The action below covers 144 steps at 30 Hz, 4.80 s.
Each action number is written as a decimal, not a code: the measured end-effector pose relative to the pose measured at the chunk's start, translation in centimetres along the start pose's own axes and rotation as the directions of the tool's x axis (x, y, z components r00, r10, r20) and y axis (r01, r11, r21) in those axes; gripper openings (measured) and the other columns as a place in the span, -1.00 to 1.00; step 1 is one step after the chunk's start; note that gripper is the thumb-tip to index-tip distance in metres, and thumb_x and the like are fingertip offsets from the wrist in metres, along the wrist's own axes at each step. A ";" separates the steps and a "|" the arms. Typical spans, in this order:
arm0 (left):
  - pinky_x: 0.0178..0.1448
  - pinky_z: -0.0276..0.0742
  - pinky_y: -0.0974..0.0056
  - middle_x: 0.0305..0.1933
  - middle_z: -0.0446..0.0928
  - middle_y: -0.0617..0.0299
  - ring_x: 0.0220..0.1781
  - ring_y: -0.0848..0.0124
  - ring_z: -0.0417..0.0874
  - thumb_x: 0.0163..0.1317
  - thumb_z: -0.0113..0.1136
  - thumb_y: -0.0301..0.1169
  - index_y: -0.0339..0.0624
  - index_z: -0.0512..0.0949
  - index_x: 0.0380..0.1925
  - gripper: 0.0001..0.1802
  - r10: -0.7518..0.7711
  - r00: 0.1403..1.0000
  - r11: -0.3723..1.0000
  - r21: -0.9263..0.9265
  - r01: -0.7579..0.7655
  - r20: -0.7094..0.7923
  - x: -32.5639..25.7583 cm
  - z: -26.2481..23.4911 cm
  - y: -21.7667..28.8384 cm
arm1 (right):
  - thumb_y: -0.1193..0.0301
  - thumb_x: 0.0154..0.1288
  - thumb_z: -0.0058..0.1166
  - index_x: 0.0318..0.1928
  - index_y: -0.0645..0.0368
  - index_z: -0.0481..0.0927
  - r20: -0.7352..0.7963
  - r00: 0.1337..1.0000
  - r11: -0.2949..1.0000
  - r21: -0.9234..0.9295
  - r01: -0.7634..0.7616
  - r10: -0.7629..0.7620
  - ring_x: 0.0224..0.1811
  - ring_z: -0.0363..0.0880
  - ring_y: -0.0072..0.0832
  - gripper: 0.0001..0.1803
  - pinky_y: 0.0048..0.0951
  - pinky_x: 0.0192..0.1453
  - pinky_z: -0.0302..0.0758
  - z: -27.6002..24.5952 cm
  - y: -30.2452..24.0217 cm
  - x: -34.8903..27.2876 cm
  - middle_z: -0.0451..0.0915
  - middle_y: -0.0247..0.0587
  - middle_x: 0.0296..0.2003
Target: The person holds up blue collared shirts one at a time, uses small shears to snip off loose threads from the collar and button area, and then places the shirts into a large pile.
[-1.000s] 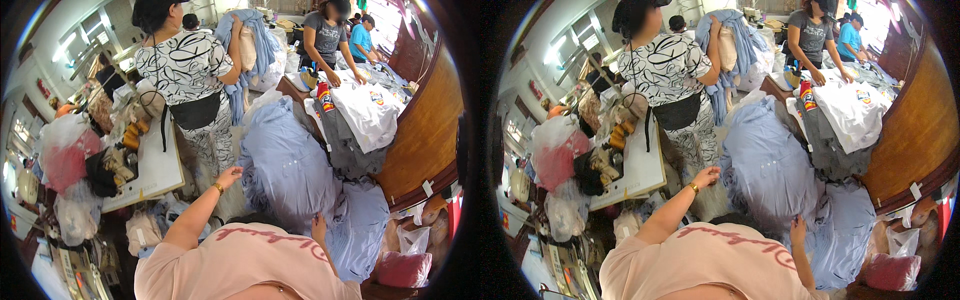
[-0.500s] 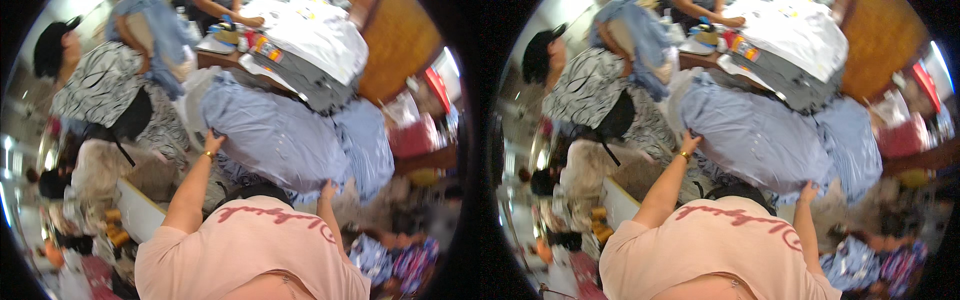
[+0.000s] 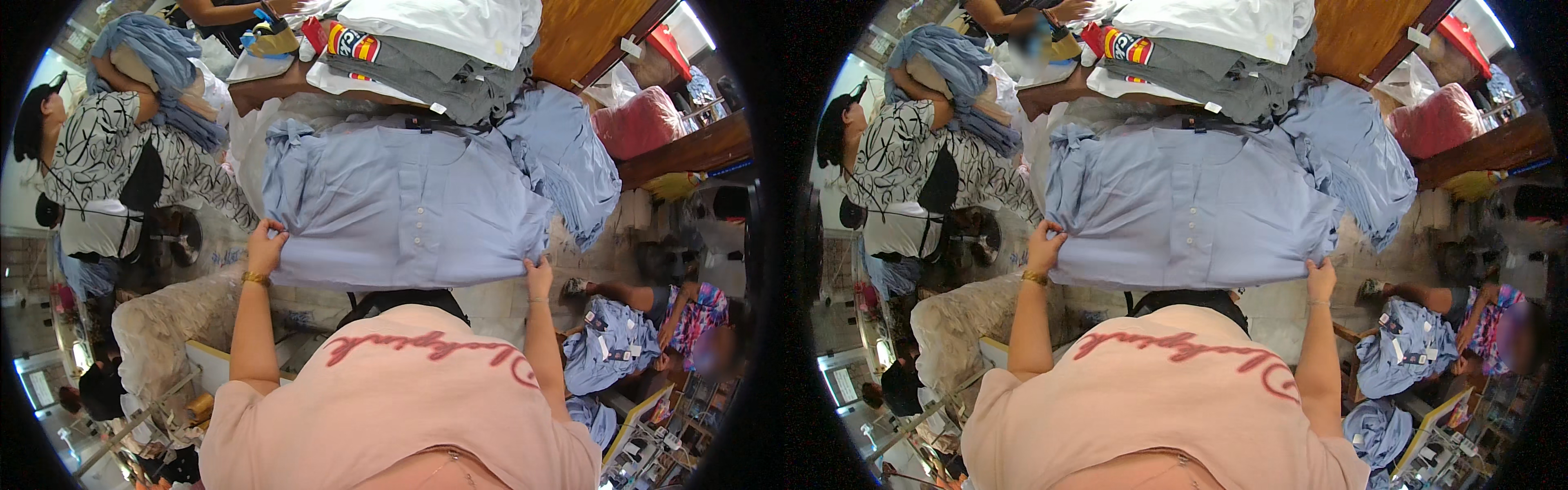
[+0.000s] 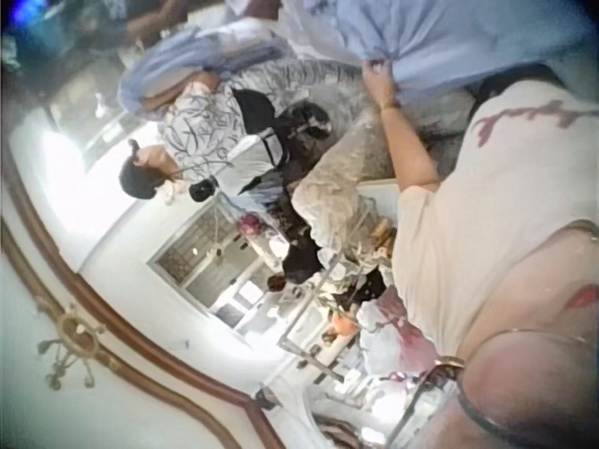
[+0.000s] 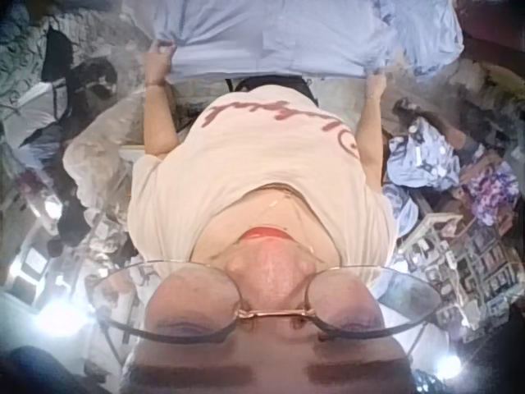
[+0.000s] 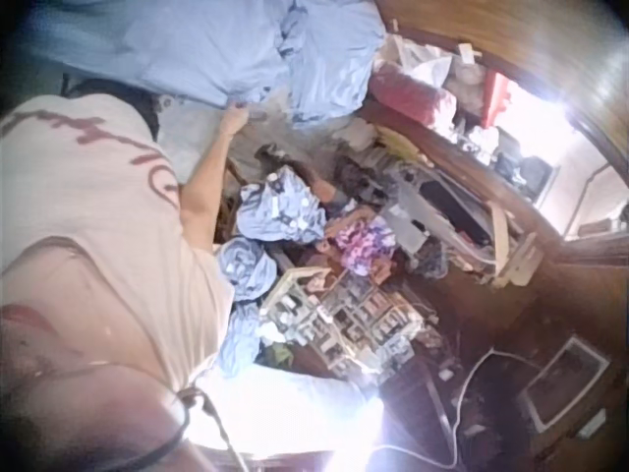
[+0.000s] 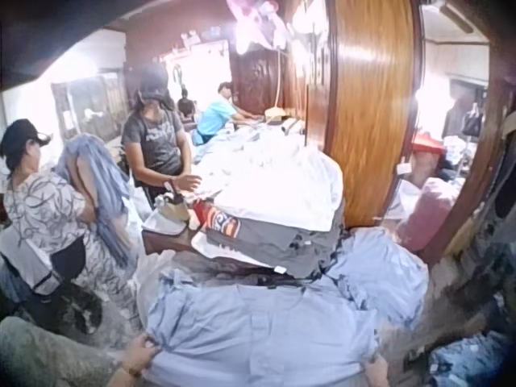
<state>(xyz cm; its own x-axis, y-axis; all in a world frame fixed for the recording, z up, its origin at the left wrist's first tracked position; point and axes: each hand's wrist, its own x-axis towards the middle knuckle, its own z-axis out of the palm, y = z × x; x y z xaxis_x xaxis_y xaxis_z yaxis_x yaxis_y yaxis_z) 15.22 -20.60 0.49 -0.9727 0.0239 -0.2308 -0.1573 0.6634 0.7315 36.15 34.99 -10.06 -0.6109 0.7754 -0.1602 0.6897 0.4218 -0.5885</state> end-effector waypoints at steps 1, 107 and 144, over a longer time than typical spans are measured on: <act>0.00 0.30 0.25 -0.15 0.43 0.04 -0.07 0.23 0.40 -0.12 0.31 -0.32 -0.10 0.49 -0.20 -0.59 0.094 0.982 0.978 0.198 -0.061 -0.163 -0.1 0.9 0.3 | 0.32 0.01 0.15 -0.09 0.27 0.45 0.015 0.999 0.999 -0.001 0.037 -0.037 -0.17 0.49 -0.18 -0.56 -0.28 -0.14 0.41 1.0 1.2 -0.1 0.50 0.01 -0.25; -0.36 0.34 0.39 -0.53 0.47 0.25 -0.46 0.46 0.44 0.01 0.23 -0.36 -0.27 0.50 -0.34 -0.75 -0.204 0.952 0.935 -0.333 0.120 -0.229 -8.1 10.3 -13.7 | 0.41 0.09 0.11 -0.22 0.17 0.41 0.263 0.875 0.580 0.665 -0.470 0.407 -0.84 0.19 -0.64 -0.75 -0.59 -0.81 0.16 0.7 5.8 -11.4 0.25 -0.44 -0.73; -0.10 0.38 0.46 -0.16 0.49 0.21 -0.22 0.54 0.47 -0.03 0.18 -0.49 -0.13 0.44 0.00 -0.52 0.965 0.249 0.259 0.158 -0.953 -0.081 2.3 -9.6 34.1 | 0.51 0.12 -0.01 -0.17 0.20 0.58 -0.517 0.832 0.555 0.639 0.533 -0.203 -0.49 0.22 -0.73 -0.76 -0.73 -0.38 0.20 -45.3 -11.0 -13.8 0.42 -0.53 -0.40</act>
<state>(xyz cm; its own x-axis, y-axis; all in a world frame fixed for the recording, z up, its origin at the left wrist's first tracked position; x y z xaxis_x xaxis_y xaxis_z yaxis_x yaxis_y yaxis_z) 5.95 -5.09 31.10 -0.4078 0.5857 0.7005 0.9130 0.2669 0.3084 54.58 40.95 34.52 -0.4474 0.8019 0.3960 -0.1907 0.3470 -0.9183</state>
